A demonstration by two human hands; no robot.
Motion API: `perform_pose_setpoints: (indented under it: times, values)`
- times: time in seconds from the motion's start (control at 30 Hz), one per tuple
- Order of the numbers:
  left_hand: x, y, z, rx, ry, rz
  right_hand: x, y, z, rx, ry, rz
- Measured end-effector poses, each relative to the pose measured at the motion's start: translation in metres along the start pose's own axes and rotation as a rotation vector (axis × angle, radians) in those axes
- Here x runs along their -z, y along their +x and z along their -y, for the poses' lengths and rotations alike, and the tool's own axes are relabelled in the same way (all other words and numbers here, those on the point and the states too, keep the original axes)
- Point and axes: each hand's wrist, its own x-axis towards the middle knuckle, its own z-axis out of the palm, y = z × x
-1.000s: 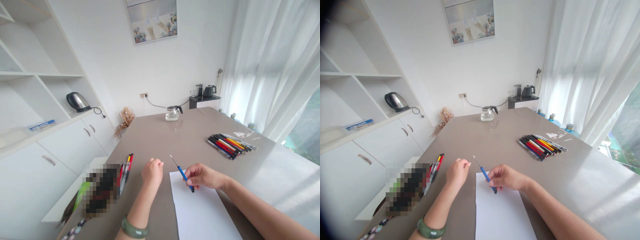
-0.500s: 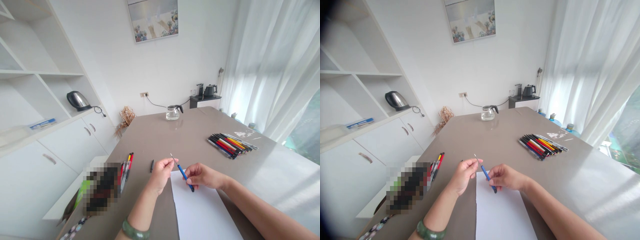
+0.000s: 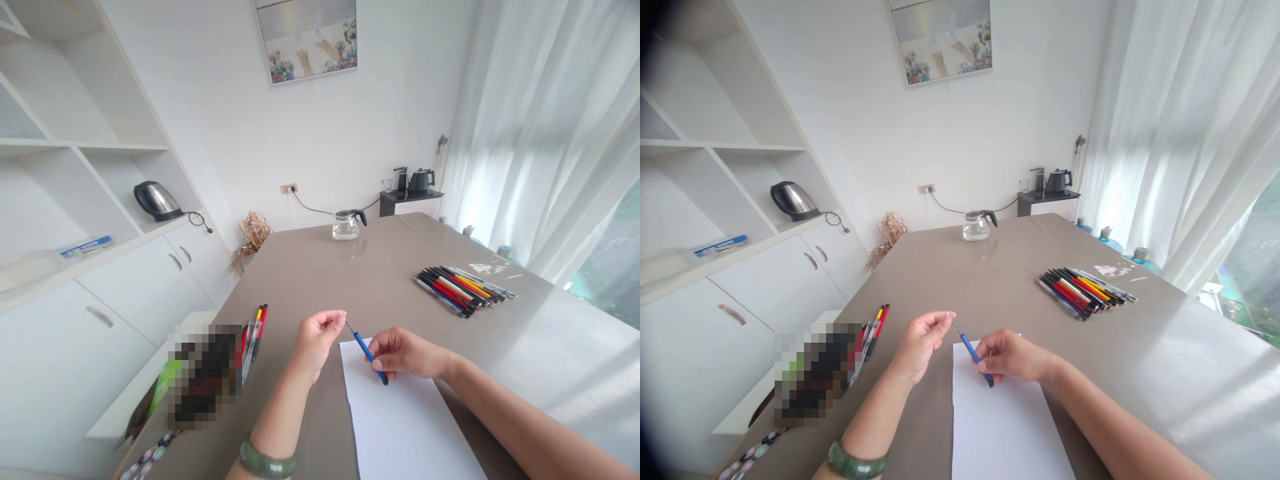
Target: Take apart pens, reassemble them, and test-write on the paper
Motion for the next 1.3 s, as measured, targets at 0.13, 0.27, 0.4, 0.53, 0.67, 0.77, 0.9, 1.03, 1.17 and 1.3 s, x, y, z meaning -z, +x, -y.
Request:
perform_pose_setpoints:
  times: [0.13,0.27,0.4,0.53,0.67,0.77,0.9,1.03,1.17,1.3]
  values:
    - [-0.002,-0.002,0.000,-0.031,0.056,0.133,-0.001,0.000,0.001,-0.002,0.009,0.003]
    - [-0.002,-0.001,0.002,-0.086,0.031,0.088,-0.001,0.000,0.001,-0.006,-0.008,0.006]
    - [0.018,0.009,-0.004,-0.140,-0.090,-0.132,0.000,-0.001,0.000,-0.019,-0.011,0.007]
    - [0.040,0.024,-0.006,-0.073,0.181,-0.255,0.002,-0.001,-0.001,-0.051,-0.002,-0.002]
    - [0.033,0.041,0.005,-0.019,0.354,-0.187,0.003,-0.003,0.001,-0.038,-0.022,0.000]
    - [0.017,0.055,0.017,0.027,0.505,-0.148,0.003,-0.004,0.002,-0.026,-0.020,0.000]
    - [0.003,0.069,0.027,0.091,0.695,-0.110,0.003,-0.005,0.003,-0.014,-0.002,-0.008]
    - [-0.001,0.076,0.032,0.129,0.859,-0.109,0.004,-0.005,0.003,0.001,0.011,-0.013]
    - [0.000,0.077,0.036,0.144,0.983,-0.115,0.004,-0.005,0.004,-0.016,0.020,-0.026]
    - [0.002,0.072,0.037,0.141,1.030,-0.123,0.004,-0.005,0.005,-0.024,0.018,-0.033]
